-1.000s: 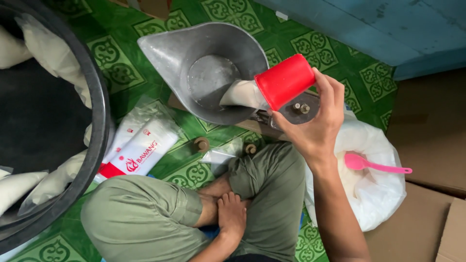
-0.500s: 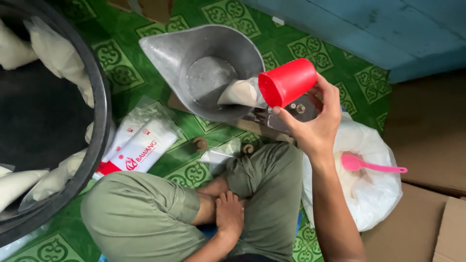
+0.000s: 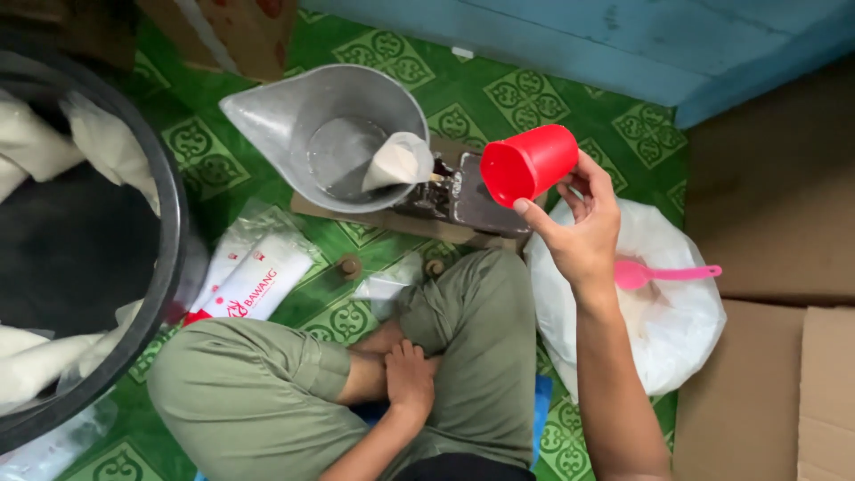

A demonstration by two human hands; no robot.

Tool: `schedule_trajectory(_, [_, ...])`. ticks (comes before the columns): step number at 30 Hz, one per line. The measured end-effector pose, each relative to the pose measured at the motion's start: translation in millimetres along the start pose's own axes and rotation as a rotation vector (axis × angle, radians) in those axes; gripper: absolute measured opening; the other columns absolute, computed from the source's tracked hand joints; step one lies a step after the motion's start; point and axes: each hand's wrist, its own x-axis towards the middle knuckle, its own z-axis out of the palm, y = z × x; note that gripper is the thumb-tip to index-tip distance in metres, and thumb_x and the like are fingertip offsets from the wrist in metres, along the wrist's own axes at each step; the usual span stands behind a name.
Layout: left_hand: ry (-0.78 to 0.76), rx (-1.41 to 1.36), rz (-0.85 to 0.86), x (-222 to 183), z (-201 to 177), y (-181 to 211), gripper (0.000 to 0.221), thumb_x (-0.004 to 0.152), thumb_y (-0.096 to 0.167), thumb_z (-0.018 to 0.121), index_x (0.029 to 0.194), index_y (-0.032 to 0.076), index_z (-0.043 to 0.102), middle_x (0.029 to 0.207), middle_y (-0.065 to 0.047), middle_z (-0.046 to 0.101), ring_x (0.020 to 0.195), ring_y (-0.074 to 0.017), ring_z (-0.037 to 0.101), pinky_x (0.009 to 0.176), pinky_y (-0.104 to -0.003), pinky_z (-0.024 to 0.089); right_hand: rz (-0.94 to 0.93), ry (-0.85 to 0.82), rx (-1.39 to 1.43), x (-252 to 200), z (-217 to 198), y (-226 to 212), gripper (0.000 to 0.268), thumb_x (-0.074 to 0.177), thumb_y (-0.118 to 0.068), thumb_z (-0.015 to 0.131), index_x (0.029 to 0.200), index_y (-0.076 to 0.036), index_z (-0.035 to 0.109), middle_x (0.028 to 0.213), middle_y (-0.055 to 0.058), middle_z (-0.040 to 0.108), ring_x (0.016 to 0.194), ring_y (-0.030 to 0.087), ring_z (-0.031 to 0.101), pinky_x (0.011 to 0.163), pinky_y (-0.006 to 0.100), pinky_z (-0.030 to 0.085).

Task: The person scoops white powder from a large bag into small plastic pouches using a red cup, then places the filled pouches into a bucket.

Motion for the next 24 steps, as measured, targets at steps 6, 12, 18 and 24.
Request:
schedule_trajectory(6, [0.114,0.033,-0.085,3.0,22.3,10.2,0.03,0.079,0.034,0.062,0.099,0.012,0.059,0.104,-0.013,0.054,0.09,-0.0289,0.047,0.078,-0.039,0.036,0.046,0.094,-0.03,-27.6,-47.4,9.3,0.068,0.073,-0.006,0.079,0.132,0.003,0.046,0.126,0.016,0.053,0.115,0.024,0.054,0.103,0.037,0.046])
schedule_trajectory(12, [0.161,0.036,-0.057,8.6,32.4,5.7,0.02,0.081,0.026,0.06,0.095,0.011,0.06,0.099,-0.013,0.057,0.088,-0.0297,0.053,0.077,-0.038,0.042,0.086,0.191,-0.063,-56.9,-100.0,53.0,0.067,0.073,-0.006,0.079,0.131,0.004,0.047,0.123,0.016,0.055,0.11,0.023,0.055,0.098,0.035,0.047])
schedule_trajectory(18, [-0.147,-0.093,-0.009,8.8,-15.2,-11.6,0.037,0.077,0.018,0.07,0.112,0.011,0.061,0.108,-0.012,0.062,0.097,-0.0307,0.062,0.077,-0.041,0.051,0.293,0.315,-0.171,-85.7,-158.7,124.0,0.087,0.067,-0.026,0.097,0.135,0.001,0.051,0.119,0.018,0.051,0.108,0.029,0.058,0.101,0.037,0.048])
schedule_trajectory(24, [-0.248,-0.078,0.029,10.3,-31.2,-21.2,0.057,0.074,0.012,0.072,0.129,0.011,0.059,0.106,-0.013,0.071,0.097,-0.0315,0.069,0.081,-0.045,0.057,0.344,0.465,-0.212,-115.9,-209.5,177.8,0.083,0.067,-0.022,0.098,0.131,0.006,0.053,0.116,0.024,0.053,0.108,0.038,0.059,0.099,0.043,0.049])
